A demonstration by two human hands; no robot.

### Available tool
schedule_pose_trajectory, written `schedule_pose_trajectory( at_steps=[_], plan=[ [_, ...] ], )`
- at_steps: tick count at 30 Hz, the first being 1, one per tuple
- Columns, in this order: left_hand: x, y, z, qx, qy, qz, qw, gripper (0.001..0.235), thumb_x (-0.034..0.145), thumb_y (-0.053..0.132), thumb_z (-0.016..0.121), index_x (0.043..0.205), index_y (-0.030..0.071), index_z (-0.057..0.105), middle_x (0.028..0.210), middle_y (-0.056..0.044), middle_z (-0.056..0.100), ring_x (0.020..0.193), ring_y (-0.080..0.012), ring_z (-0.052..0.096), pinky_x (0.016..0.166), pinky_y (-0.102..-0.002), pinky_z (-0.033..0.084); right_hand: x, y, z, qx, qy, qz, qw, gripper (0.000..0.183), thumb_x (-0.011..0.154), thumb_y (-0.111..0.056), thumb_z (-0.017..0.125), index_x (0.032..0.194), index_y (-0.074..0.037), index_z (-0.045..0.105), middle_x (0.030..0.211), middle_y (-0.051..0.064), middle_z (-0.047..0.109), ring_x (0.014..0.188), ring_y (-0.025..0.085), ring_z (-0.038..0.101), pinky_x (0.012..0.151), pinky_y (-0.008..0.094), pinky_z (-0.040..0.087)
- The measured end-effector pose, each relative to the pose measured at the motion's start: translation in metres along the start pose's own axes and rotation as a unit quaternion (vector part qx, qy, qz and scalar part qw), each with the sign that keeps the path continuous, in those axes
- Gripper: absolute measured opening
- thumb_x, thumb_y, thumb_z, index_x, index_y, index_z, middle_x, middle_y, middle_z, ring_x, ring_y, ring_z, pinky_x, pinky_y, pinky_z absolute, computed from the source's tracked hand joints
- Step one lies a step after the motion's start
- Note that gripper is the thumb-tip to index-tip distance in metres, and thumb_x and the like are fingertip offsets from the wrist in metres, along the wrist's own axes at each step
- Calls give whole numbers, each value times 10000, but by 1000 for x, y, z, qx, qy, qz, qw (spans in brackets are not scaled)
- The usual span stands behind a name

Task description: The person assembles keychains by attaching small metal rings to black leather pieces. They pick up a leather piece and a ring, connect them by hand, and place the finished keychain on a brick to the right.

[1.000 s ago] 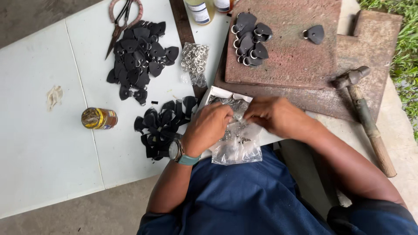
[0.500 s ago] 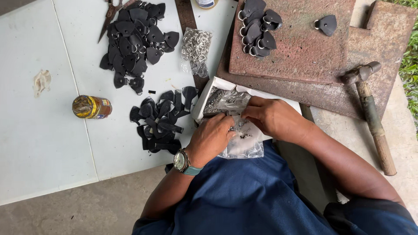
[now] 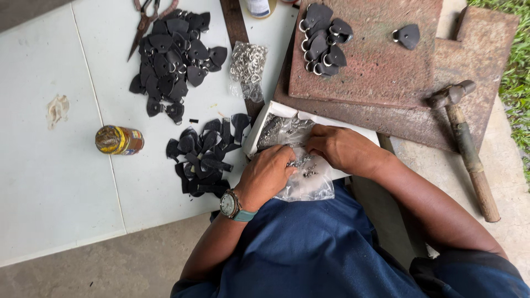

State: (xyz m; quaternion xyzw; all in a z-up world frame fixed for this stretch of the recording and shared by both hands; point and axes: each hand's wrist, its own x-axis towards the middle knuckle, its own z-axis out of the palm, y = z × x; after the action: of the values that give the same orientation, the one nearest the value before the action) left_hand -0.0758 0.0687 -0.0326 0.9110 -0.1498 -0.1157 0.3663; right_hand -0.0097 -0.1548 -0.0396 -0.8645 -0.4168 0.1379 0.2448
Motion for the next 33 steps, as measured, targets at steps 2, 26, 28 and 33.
schedule_pose_trajectory(
  at_steps=[2,26,28,33],
  plan=[
    [2,0,-3,-18,10,5,1000,238,831,105,781,1016,19,659,1018,-165,705,970,-377,690,832,-472,540,-1,6,-4,23,-23,-17,999,304,830,-55,598,1082,-115,758,1131,80,710,968,304,719,850,396,568],
    [6,1,10,54,6,54,997,171,958,160,699,1053,23,663,1008,-148,653,903,-320,692,801,-434,560,-13,3,-39,20,58,42,997,149,892,-119,704,1028,-80,749,1012,91,733,853,324,721,767,405,587],
    [14,0,15,118,24,87,989,199,948,111,689,1113,3,664,1084,-149,639,985,-299,682,876,-405,564,-11,1,-30,-30,64,58,996,184,892,-138,689,1057,-125,770,1001,80,723,807,320,710,705,424,574],
    [19,0,17,116,57,73,989,529,858,190,769,1274,-92,602,1207,-195,578,1102,-336,635,951,-410,536,-7,0,-23,-87,91,35,991,207,874,-177,678,1054,-175,780,962,40,693,808,279,704,651,407,568]
  ],
)
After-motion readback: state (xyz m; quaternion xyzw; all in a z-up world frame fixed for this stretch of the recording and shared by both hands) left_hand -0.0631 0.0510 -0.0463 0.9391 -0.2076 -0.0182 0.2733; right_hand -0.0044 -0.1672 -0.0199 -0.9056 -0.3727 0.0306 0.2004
